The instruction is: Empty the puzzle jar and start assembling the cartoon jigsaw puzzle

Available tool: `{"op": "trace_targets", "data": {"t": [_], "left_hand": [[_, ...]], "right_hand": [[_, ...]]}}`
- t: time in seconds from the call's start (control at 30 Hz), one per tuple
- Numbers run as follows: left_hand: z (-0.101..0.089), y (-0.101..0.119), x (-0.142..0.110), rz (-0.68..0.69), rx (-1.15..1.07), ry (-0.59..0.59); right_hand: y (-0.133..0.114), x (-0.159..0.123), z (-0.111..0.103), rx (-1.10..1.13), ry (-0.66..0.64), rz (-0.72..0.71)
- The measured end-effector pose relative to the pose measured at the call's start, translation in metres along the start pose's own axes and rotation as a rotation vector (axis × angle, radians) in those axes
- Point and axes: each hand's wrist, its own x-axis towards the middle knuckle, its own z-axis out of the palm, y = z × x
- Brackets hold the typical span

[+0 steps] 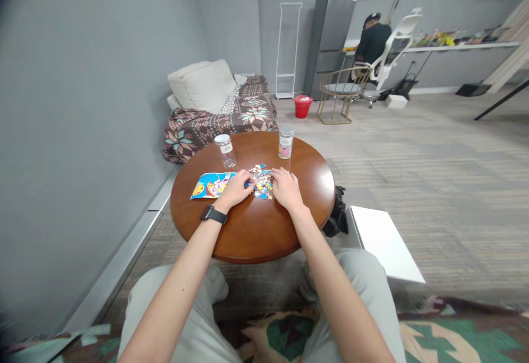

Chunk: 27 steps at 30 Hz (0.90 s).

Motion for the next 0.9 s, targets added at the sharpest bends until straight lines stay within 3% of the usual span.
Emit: {"op": "trace_targets", "data": {"t": [0.13,0.43,0.57,0.7,0.9], "left_hand": [[0.001,-0.002,0.000,-0.008,0.013,0.023],[-0.006,-0.001,-0.002,-0.184,0.150,0.107],[-0.008,-0.002,-0.003,-0.286,0.190,0.119],[-0.008,-0.003,-0.004,-0.329,0.186,0.115],[-0.007,-0.003,-0.004,-0.335,0.192,0.130]], "right_hand": [[-0.007,-0.001,0.001,-0.042,-0.097,0.057],[-0.010,-0.003,-0.001,-0.066,-0.006,0.195],[-0.011,-0.003,0.001,-0.089,0.040,0.135],[-0.014,-0.004,0.005,-0.132,0.002,-0.003],[-0.017,-0.005,0.006,-0.236,-0.008,0.058]]}}
